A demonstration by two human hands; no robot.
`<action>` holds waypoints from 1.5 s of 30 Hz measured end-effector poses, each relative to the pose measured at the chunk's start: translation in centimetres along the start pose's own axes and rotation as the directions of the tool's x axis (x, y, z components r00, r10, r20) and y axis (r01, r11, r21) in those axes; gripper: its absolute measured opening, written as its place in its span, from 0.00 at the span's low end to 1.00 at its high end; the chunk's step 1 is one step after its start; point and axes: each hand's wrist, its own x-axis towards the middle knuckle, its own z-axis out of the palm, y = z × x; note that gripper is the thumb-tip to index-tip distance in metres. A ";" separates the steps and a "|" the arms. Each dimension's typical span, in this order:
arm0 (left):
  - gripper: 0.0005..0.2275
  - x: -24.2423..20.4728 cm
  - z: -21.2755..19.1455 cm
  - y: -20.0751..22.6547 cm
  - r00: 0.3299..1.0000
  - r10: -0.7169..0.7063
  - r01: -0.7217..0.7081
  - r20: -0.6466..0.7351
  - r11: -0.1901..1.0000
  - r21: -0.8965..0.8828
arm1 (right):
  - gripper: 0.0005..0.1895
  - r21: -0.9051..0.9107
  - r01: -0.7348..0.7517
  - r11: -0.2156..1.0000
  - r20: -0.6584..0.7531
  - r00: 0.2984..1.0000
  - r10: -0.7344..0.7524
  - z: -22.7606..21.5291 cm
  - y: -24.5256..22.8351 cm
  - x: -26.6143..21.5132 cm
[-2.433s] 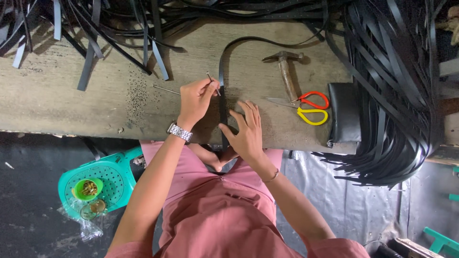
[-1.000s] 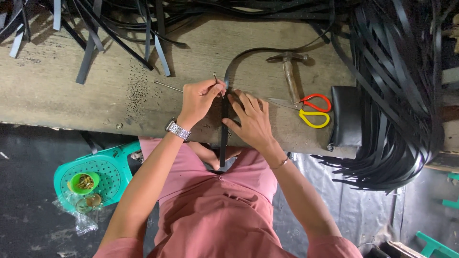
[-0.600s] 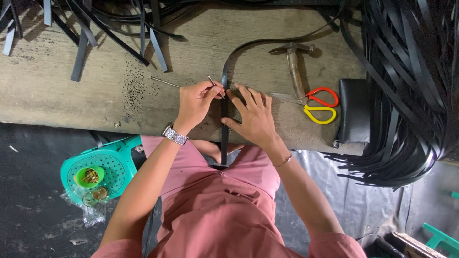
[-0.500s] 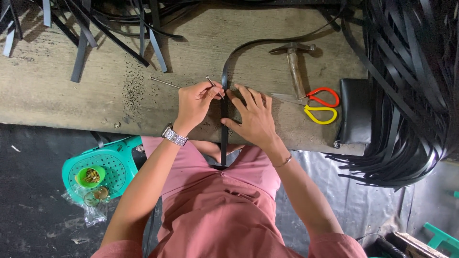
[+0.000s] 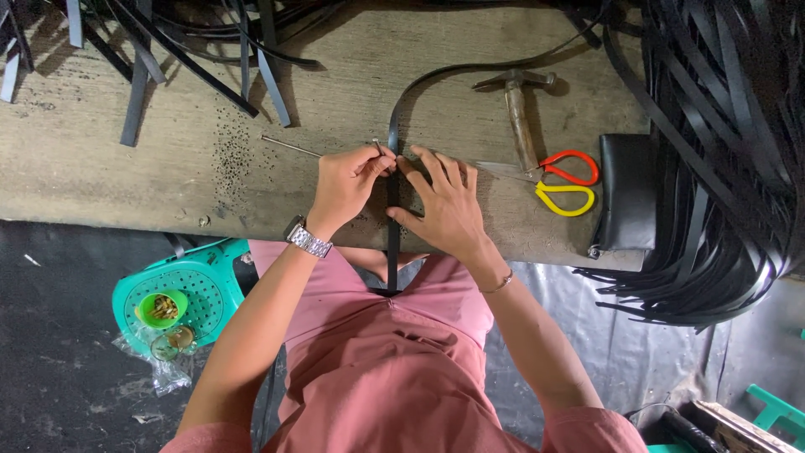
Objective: The person repeatedly places a nail on a black leather strip and hammers it in using a hammer. The process is repeated multiple times along the strip. The person works at a wooden table with leather scraps and tools nearby.
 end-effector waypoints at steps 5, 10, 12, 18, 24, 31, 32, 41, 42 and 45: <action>0.03 -0.1 -0.1 -0.1 1.000 0.024 -0.024 0.002 0.998 0.050 | 0.39 -0.019 0.001 1.000 0.002 1.000 -0.001 0.1 0.0 0.0; 0.04 0.2 0.0 0.3 0.995 0.096 -0.096 0.003 0.994 0.059 | 0.39 -0.018 0.007 1.000 -0.028 1.000 -0.007 0.0 -0.1 0.1; 0.04 0.3 0.1 0.5 0.993 0.122 -0.122 0.003 0.989 0.081 | 0.38 -0.018 0.007 1.000 -0.033 0.999 -0.008 0.0 -0.2 0.1; 0.04 0.3 0.2 0.4 0.979 0.202 -0.199 -0.011 0.970 0.141 | 0.37 -0.029 0.014 0.999 -0.043 0.999 -0.015 -0.5 -0.5 0.3; 0.04 0.1 0.1 0.4 0.991 0.133 -0.131 -0.019 0.987 0.095 | 0.38 -0.006 0.007 1.000 -0.036 0.999 -0.007 -0.2 -0.4 0.2; 0.04 0.0 0.3 0.1 0.992 0.127 -0.125 -0.015 0.987 0.103 | 0.38 0.010 -0.007 1.000 -0.003 1.000 0.007 -0.5 -0.4 0.2; 0.05 0.0 0.3 0.1 0.991 0.134 -0.131 -0.020 0.986 0.104 | 0.38 0.014 -0.009 1.000 0.002 1.000 0.009 -0.3 -0.4 0.1; 0.05 0.0 0.8 -0.1 0.966 0.257 -0.250 0.001 0.939 0.237 | 0.37 0.027 -0.004 1.000 -0.019 1.000 0.005 -0.2 -0.3 0.2; 0.05 -0.2 1.0 -0.4 0.966 0.257 -0.249 0.000 0.939 0.238 | 0.37 0.027 -0.003 1.000 -0.019 1.000 0.004 -0.1 -0.3 0.0; 0.06 -0.5 1.2 -0.8 0.958 0.281 -0.283 0.055 0.901 0.330 | 0.43 0.010 -0.011 1.000 -0.033 0.999 0.012 0.2 0.3 -0.3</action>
